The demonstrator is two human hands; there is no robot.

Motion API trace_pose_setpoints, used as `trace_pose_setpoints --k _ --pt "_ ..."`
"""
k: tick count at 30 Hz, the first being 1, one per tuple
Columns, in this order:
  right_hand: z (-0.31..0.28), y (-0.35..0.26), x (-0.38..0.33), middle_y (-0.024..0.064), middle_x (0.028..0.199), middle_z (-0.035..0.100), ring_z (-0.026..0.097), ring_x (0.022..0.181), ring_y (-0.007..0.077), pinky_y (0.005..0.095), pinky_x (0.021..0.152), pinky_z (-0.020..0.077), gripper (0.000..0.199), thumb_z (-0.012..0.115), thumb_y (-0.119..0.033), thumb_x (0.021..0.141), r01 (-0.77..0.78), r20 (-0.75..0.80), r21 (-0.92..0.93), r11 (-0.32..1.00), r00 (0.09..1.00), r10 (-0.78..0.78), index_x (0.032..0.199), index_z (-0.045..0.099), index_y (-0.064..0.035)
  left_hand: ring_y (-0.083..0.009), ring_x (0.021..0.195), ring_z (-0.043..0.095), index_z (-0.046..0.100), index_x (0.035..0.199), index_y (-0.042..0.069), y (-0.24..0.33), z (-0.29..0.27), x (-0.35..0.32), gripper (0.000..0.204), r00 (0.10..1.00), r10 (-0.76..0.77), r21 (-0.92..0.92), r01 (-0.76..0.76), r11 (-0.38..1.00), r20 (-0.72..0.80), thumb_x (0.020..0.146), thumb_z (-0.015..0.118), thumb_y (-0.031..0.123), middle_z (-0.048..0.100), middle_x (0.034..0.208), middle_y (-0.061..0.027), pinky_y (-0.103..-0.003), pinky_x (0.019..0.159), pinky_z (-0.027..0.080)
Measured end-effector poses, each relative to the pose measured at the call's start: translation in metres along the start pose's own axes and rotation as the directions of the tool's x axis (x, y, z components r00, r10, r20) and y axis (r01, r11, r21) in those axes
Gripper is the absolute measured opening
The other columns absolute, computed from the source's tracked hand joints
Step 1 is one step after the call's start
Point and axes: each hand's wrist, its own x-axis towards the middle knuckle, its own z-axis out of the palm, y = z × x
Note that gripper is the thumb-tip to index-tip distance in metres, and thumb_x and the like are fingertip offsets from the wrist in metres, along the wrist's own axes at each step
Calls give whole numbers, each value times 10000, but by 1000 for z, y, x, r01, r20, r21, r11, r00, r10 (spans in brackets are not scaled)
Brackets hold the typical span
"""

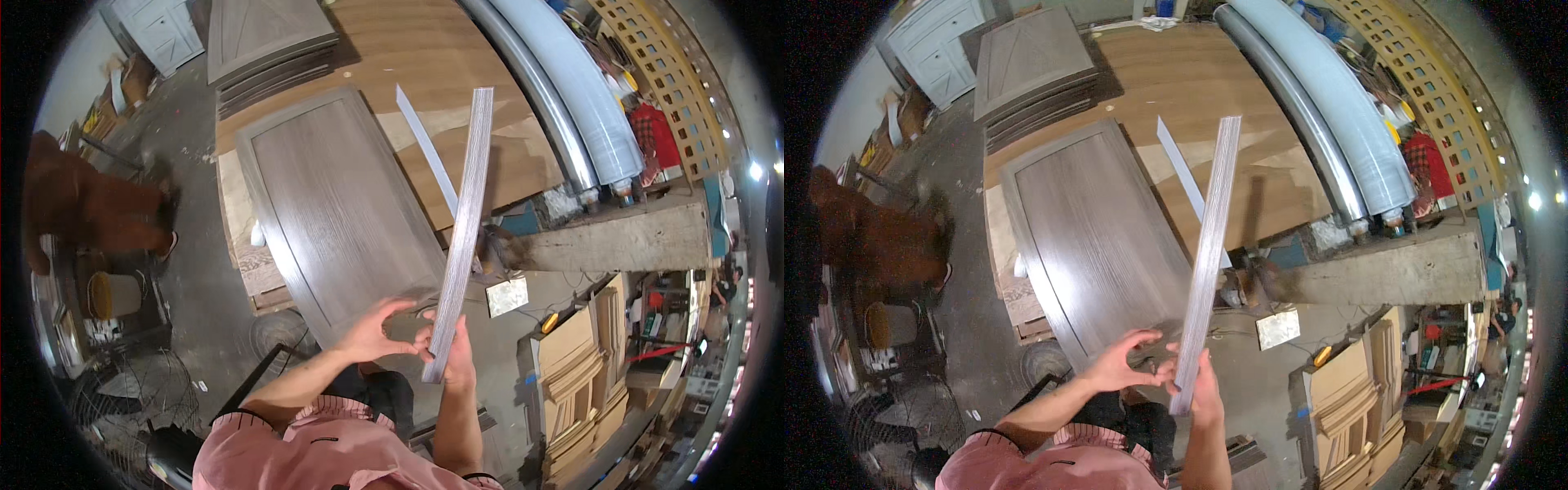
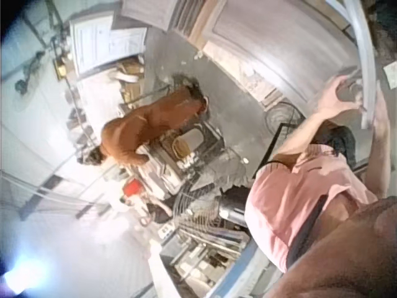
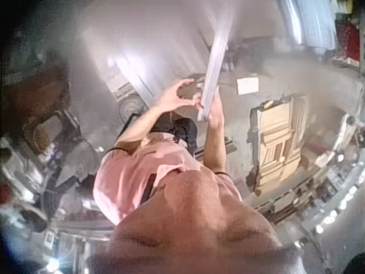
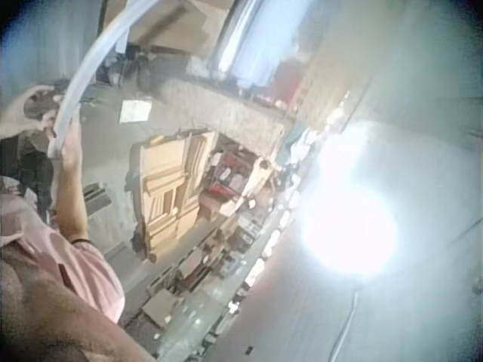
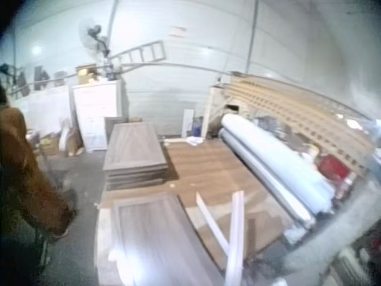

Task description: The person applies adhesive from a tube to a wooden cabinet door panel, aligns a thin wood strip onto the glued area, and presses it down by hand to bond them. The person repeats this process for multiple panels, occasionally wiping the surface with a cloth and moving completed panels to a stack.

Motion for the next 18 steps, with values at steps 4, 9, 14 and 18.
trace_pose_setpoints --k 4,9,14,18 --pt "-15 9 -6 165 894 706 706 701 255 297 517 476 819 304 -724 993 -142 112 40 989 984 137 1363 496 -19 -222 1365 462 229 1603 133 -12 -45 66 772 980 -11 -630 138 764 201 982 678 230 467 1514 -110 -372 1094 415" --pt "4 29 6 169 915 710 711 711 265 301 533 471 881 363 -773 946 -275 59 -234 933 953 296 1379 487 -16 -135 1118 583 399 1474 61 9 -95 129 546 991 -128 -593 127 795 41 997 641 173 634 1252 -79 -290 946 469" --pt "12 35 22 163 943 712 718 751 266 299 576 473 910 493 -773 896 -353 38 -153 923 931 363 1378 511 -1 -73 884 595 584 1208 26 -3 -120 130 248 987 -163 -456 145 878 1 986 637 124 680 952 1 -267 821 478" --pt "10 40 38 168 951 714 722 784 269 309 585 471 898 518 -752 899 -366 77 -143 920 922 379 1376 525 9 -88 930 598 585 1202 36 -16 -135 128 239 982 -190 -446 177 877 17 990 641 132 684 1001 -24 -278 838 484"
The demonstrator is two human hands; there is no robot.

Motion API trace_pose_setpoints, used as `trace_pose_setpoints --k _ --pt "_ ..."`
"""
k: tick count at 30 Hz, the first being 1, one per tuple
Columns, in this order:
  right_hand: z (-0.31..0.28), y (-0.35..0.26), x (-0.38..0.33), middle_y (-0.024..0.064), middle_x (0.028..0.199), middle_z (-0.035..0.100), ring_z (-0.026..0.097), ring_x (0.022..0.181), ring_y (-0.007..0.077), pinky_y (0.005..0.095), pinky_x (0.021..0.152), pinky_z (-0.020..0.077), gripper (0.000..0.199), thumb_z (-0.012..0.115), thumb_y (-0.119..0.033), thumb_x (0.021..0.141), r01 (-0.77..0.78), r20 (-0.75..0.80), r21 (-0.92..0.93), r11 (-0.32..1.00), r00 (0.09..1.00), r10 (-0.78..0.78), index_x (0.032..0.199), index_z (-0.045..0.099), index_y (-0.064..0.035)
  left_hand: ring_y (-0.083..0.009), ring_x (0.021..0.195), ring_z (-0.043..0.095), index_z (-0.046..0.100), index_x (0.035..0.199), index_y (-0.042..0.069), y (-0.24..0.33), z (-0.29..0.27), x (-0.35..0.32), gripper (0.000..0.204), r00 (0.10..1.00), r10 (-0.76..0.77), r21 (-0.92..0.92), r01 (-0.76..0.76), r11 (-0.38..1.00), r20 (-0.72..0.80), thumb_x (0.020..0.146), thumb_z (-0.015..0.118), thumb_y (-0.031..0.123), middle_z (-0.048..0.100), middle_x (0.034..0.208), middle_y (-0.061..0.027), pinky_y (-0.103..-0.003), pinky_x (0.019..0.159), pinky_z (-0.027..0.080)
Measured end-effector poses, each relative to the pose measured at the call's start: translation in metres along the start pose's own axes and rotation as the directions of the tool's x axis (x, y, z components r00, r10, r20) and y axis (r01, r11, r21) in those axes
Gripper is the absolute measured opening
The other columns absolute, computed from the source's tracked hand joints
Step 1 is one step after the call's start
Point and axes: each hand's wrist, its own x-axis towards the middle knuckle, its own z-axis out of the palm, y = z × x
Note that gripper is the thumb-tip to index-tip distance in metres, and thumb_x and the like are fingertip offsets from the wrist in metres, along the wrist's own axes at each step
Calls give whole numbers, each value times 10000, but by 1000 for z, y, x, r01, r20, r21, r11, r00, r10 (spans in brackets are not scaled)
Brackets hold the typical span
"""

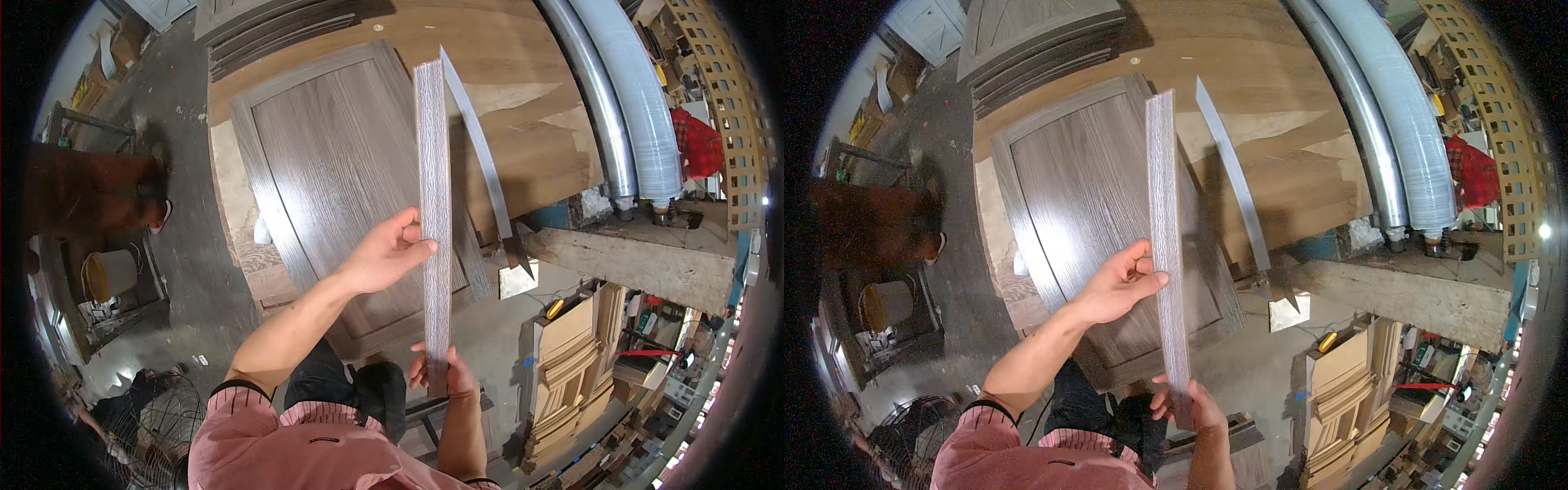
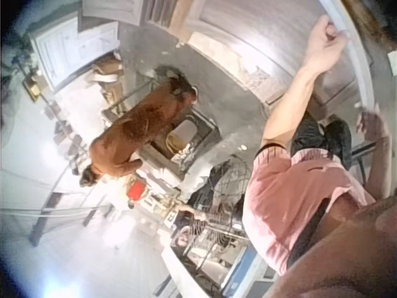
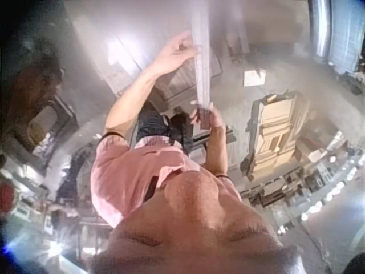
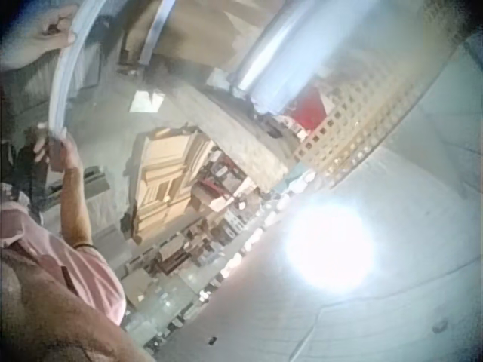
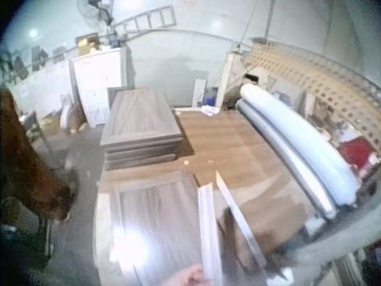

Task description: The person applies adhesive from a tube to a wooden cabinet door panel, aligns a thin wood strip onto the glued area, and presses it down by hand to bond them. The person repeats this process for multiple panels, occasionally wiping the surface with a cloth and moving completed panels to a stack.

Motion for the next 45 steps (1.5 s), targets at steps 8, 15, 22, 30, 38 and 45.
trace_pose_setpoints --k 8,15,22,30,38,45 --pt "-1 -18 35 180 994 695 664 900 366 414 778 506 595 732 -440 918 -90 -191 -981 170 552 -812 1263 624 32 -239 1242 544 607 1301 108 -10 -85 -14 383 753 653 846 -299 442 -75 986 664 319 588 1368 -65 -418 1104 382" --pt "26 -62 70 85 1104 566 533 1063 298 462 940 397 536 843 -348 761 -276 -13 -949 -149 508 -861 1239 692 -161 -329 1437 379 620 1342 166 37 -144 31 717 873 275 910 -348 -227 402 736 806 503 474 1505 -89 -618 1205 192" --pt "20 -67 139 45 1084 557 511 1024 242 424 943 368 553 773 -427 829 -42 100 -991 -129 422 -901 1295 655 -153 -369 1432 375 551 1442 182 46 -222 48 802 858 419 940 -190 -282 299 767 751 567 495 1457 -124 -593 1215 206" --pt "-11 -68 165 46 1068 564 528 1041 237 440 977 355 525 783 -423 817 24 21 -1000 -14 357 -934 1244 686 -132 -371 1430 374 544 1438 138 42 -218 94 803 860 423 953 -206 -222 285 788 751 560 497 1452 -114 -568 1221 218" --pt "-21 -72 175 41 1067 560 521 1054 237 456 987 345 509 800 -421 802 -11 18 -1000 -23 315 -949 1228 699 -163 -355 1460 341 538 1439 146 49 -214 112 753 853 413 931 -198 -307 318 806 773 478 478 1484 -105 -536 1233 226" --pt "-27 -75 180 28 1075 549 523 1072 237 495 1045 328 503 834 -386 756 -66 7 -997 -28 297 -955 1204 715 -192 -338 1450 365 560 1419 161 49 -203 124 770 828 446 927 -216 -308 341 765 797 491 499 1455 -83 -570 1232 212"
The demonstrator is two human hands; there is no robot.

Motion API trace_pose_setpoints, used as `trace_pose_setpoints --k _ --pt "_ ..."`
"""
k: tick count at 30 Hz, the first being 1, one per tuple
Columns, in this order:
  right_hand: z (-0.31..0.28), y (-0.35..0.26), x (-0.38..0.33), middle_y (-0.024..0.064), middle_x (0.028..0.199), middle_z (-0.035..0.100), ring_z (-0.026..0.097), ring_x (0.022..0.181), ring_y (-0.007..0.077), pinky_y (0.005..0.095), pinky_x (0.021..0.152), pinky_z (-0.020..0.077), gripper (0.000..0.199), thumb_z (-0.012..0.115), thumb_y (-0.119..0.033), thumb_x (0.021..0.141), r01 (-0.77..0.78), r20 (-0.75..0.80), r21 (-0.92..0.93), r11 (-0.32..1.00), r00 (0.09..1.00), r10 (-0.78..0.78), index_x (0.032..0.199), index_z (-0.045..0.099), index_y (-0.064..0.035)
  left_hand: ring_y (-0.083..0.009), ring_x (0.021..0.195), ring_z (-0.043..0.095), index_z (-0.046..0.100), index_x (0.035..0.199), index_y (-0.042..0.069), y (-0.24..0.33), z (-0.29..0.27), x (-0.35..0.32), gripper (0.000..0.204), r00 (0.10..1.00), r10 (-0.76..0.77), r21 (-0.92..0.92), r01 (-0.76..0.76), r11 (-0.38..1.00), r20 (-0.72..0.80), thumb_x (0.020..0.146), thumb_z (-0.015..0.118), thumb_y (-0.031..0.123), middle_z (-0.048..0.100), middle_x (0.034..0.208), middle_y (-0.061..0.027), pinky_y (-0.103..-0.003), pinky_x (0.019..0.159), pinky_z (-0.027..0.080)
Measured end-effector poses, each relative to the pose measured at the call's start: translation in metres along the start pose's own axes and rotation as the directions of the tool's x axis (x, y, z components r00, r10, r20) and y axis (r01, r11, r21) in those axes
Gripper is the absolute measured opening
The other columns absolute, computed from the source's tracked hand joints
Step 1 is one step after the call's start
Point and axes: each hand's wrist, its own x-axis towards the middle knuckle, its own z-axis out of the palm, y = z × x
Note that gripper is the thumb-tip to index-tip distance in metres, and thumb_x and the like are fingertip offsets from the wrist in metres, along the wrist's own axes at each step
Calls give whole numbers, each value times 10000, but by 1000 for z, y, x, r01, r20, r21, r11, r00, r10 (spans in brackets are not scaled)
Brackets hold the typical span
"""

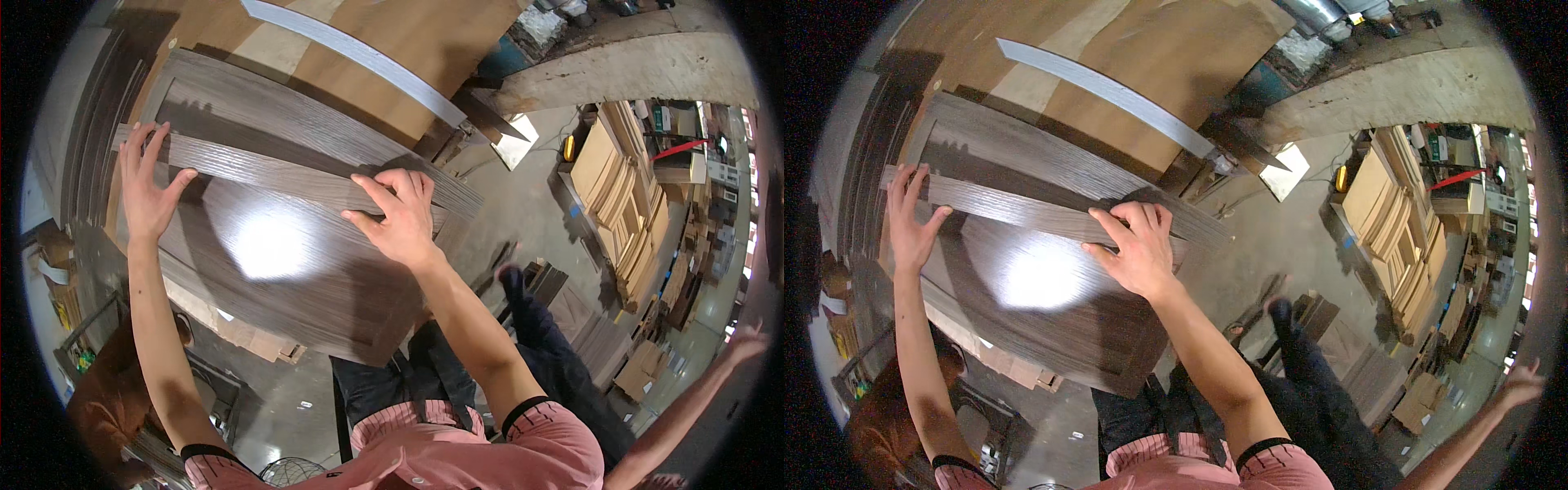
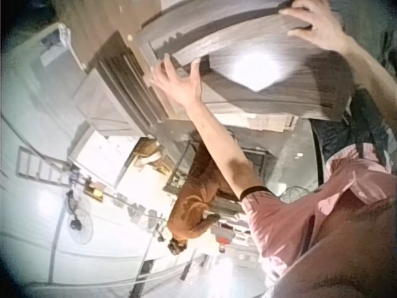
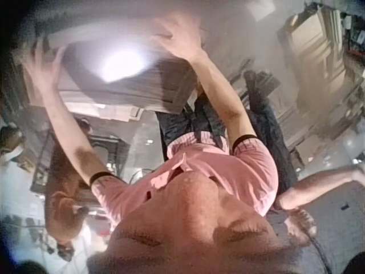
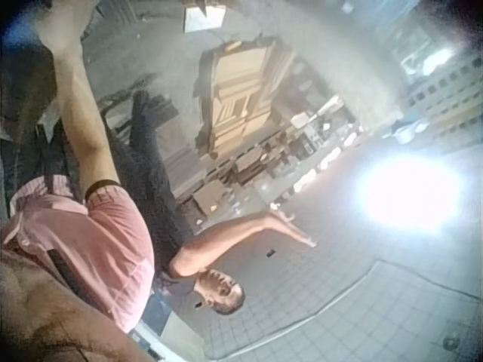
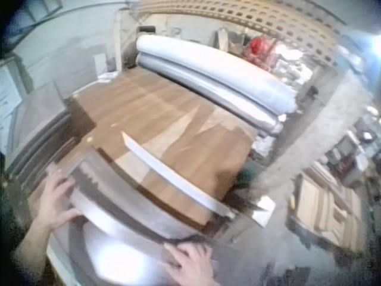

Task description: The person applies adhesive from a tube to a wooden cabinet door panel, aligns a thin wood strip onto the glued area, and presses it down by hand to bond them. The person repeats this process for multiple panels, occasionally wiping the surface with a cloth and moving completed panels to a stack.

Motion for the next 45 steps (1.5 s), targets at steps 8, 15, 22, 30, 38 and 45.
trace_pose_setpoints --k 8,15,22,30,38,45 --pt "1 6 -1 13 1057 551 540 1057 226 525 1064 320 514 844 -397 741 54 6 -44 998 999 -54 1199 718 -201 -330 1483 324 545 1444 165 -2 2 -15 797 999 -13 54 10 999 52 786 751 563 470 1497 -85 -565 1240 191" --pt "2 10 -2 9 1051 550 555 1035 217 566 1077 320 525 850 -415 730 74 -3 -76 994 997 -75 1196 719 -212 -333 1473 343 547 1442 161 4 3 -19 812 999 -26 65 25 998 18 763 767 547 486 1482 -96 -569 1242 186" --pt "10 -3 4 6 1055 549 563 1033 224 615 1142 268 537 885 -365 707 153 12 -75 985 988 -153 1190 720 -201 -404 1351 443 613 1334 69 -5 2 -30 825 999 -37 -14 37 999 -2 745 733 633 535 1389 -162 -556 1148 331" --pt "11 8 -10 56 1061 510 517 1107 279 687 1171 163 641 919 -279 679 114 83 -154 981 991 -102 1259 664 -183 -348 1423 399 560 1399 162 -17 50 -45 820 995 -94 -141 89 986 -23 761 742 642 511 1428 -126 -606 1202 247" --pt "16 7 -9 55 1099 496 505 1135 284 686 1174 180 657 910 -252 671 117 123 -160 980 988 -98 1273 656 -174 -369 1430 396 563 1410 166 -23 59 -50 846 995 -101 -175 97 980 -12 796 653 741 513 1436 -149 -630 1199 236" --pt "9 14 -6 52 1089 502 520 1134 272 698 1173 175 617 905 -313 693 109 125 -208 972 989 -84 1247 666 -186 -370 1434 391 564 1413 168 -20 60 -39 849 996 -92 -224 88 971 -5 777 686 718 510 1443 -147 -619 1207 231"
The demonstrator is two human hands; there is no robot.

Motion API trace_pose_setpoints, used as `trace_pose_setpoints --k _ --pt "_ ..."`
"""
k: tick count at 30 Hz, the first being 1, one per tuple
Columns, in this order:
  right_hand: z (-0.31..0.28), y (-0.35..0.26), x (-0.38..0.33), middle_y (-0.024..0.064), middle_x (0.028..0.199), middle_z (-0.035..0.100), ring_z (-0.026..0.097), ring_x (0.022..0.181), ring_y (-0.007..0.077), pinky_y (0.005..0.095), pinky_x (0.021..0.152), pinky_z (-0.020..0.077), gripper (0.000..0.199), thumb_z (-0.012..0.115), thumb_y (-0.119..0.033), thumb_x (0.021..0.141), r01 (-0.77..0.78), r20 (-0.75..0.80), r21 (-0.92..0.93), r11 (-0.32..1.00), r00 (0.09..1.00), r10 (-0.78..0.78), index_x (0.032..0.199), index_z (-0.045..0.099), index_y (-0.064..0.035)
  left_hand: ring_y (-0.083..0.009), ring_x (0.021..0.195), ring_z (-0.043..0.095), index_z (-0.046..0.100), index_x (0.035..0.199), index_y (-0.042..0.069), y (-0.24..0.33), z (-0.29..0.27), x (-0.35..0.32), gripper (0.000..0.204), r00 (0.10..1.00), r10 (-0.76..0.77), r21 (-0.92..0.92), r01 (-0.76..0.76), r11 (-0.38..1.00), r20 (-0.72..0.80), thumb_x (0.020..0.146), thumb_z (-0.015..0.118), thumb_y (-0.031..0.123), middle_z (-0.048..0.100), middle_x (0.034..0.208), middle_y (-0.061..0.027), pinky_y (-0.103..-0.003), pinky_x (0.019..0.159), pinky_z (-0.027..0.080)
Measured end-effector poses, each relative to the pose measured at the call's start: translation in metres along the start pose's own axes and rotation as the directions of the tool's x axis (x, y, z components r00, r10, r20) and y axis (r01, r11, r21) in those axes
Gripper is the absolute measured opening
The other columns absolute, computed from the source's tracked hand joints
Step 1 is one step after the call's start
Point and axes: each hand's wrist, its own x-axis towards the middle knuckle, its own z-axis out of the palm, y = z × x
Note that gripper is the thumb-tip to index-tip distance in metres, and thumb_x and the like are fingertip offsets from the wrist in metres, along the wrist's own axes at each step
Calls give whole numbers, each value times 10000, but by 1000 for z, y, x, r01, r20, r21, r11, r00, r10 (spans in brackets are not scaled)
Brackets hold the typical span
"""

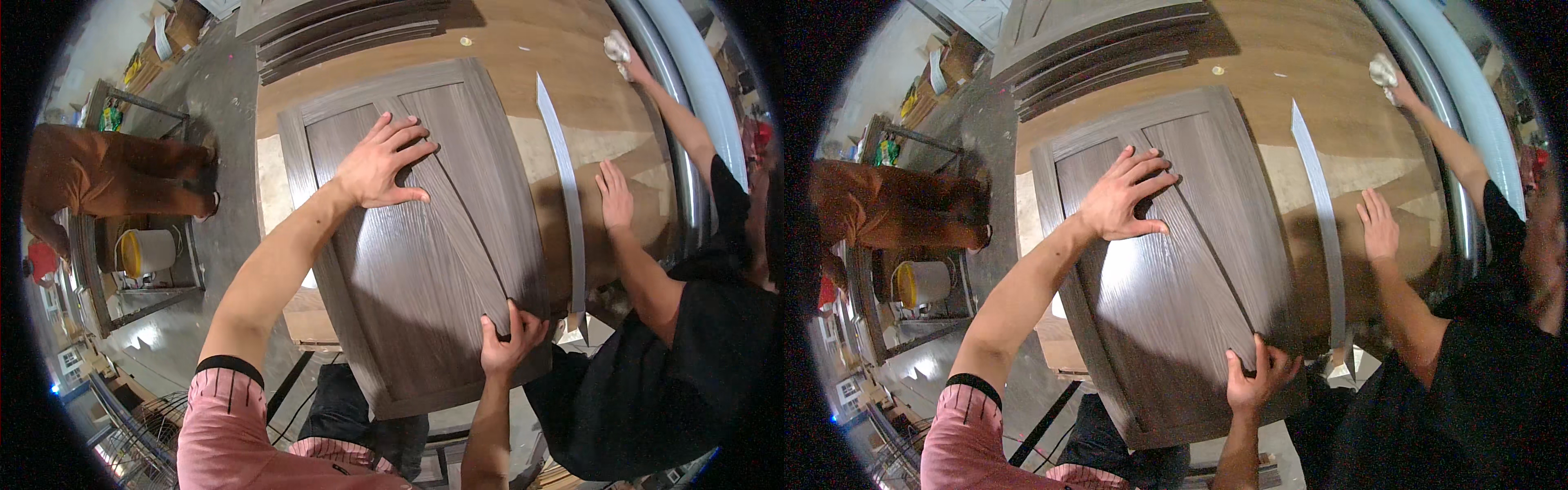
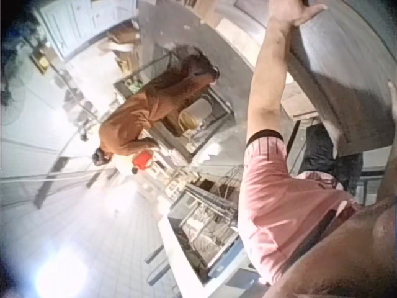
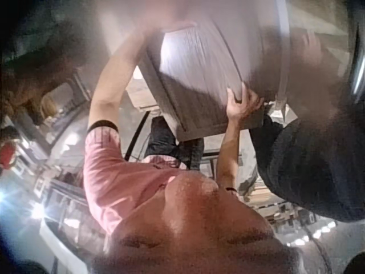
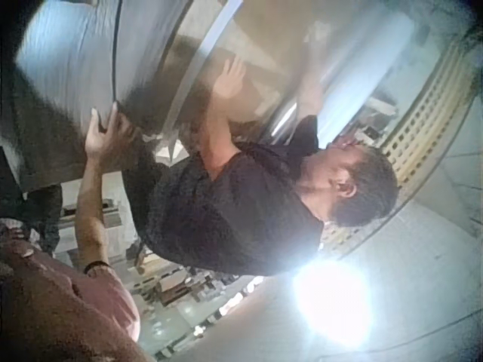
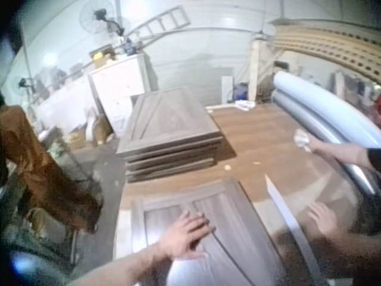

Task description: The person applies adhesive from a tube to a wooden cabinet door panel, aligns a thin wood strip onto the glued area, and presses it down by hand to bond them. The person repeats this process for multiple panels, occasionally wiping the surface with a cloth and moving completed panels to a stack.

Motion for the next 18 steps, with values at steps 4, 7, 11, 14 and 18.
trace_pose_setpoints --k 4,7,11,14,18 --pt "2 -2 -3 43 1097 529 522 1141 257 679 1168 193 612 903 -338 698 18 -27 2 1000 999 -18 1249 673 -204 -338 1430 395 589 1383 174 2 -2 -2 820 999 -8 2 8 1000 -32 746 740 668 523 1428 -127 -602 1210 242" --pt "5 -18 1 41 1079 544 537 1102 244 644 1161 204 604 911 -315 677 33 -44 54 998 999 -31 1227 702 -180 -338 1438 389 602 1373 175 1 -9 -12 823 999 -27 -18 27 999 -30 728 752 665 524 1431 -119 -591 1223 225" --pt "1 -16 2 25 1064 551 548 1083 227 631 1151 208 583 906 -315 688 30 -68 69 997 997 -25 1213 711 -154 -326 1448 379 590 1389 187 8 -12 -4 852 997 -69 25 68 997 32 700 770 655 520 1436 -103 -566 1239 213" --pt "-2 -16 4 18 1054 553 552 1078 222 629 1151 204 577 898 -305 700 -2 -51 83 997 999 6 1221 707 -146 -316 1455 371 583 1399 195 10 -13 0 864 996 -81 32 79 996 48 690 779 649 511 1446 -94 -550 1246 210" --pt "1 -12 2 17 1065 552 536 1109 234 671 1138 190 588 883 -351 733 -1 -46 77 997 999 4 1261 683 -187 -307 1466 356 571 1415 203 11 -13 0 867 993 -95 44 92 995 72 698 777 646 496 1468 -88 -537 1252 200"
